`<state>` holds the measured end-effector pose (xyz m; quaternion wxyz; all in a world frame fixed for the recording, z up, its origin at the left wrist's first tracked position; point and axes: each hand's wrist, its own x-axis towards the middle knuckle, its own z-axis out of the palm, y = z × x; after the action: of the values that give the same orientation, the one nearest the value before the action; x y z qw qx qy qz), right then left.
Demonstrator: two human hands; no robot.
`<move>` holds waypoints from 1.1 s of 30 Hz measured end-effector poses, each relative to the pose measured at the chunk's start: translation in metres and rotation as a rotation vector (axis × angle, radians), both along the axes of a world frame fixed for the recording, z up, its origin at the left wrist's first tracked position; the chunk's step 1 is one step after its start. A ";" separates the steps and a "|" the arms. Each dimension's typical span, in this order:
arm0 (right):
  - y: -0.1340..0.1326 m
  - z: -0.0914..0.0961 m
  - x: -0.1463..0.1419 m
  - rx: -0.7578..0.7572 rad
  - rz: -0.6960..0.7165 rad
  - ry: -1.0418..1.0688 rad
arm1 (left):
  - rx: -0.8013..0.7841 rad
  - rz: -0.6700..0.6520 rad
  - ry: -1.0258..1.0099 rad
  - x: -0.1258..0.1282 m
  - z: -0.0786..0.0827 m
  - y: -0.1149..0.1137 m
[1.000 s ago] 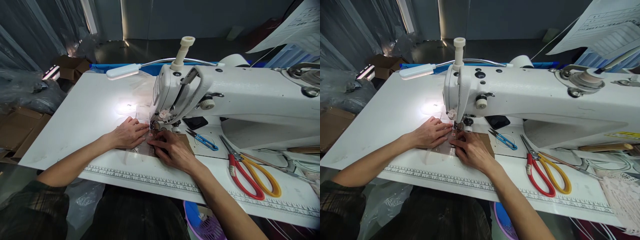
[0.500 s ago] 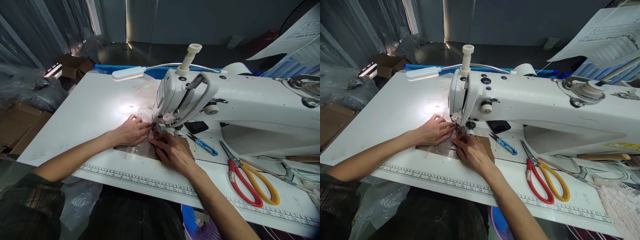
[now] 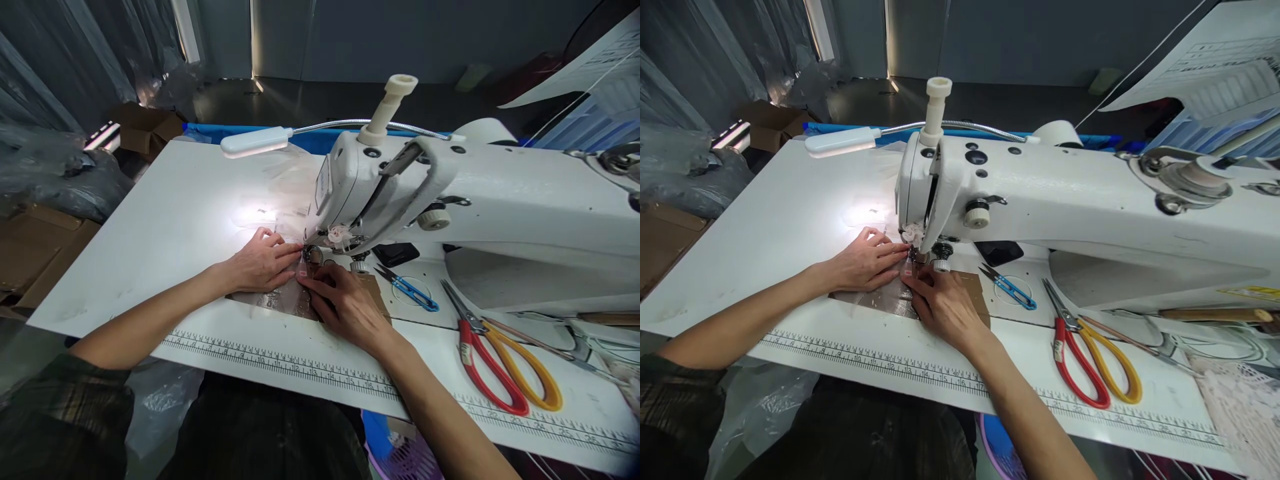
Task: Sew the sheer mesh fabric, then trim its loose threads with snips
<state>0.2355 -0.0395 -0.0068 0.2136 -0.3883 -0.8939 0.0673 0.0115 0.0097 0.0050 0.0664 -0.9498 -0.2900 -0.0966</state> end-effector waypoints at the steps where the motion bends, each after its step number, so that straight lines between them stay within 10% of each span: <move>1: 0.000 0.000 0.000 -0.002 -0.002 0.000 | 0.004 0.001 0.000 0.000 0.000 0.000; 19: 0.001 -0.006 0.000 -0.014 -0.006 0.059 | 0.094 -0.023 -0.101 -0.008 0.010 -0.006; 26: 0.002 -0.008 -0.001 -0.023 -0.029 0.078 | -0.088 -0.341 -0.217 -0.014 0.014 -0.022; 33: 0.004 -0.012 0.000 -0.031 -0.032 0.113 | -0.214 -0.307 -0.236 -0.009 0.004 -0.025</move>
<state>0.2354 -0.0353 -0.0190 0.2589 -0.4012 -0.8730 0.0995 0.0028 -0.0153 0.0094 -0.0848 -0.9665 -0.1565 -0.1849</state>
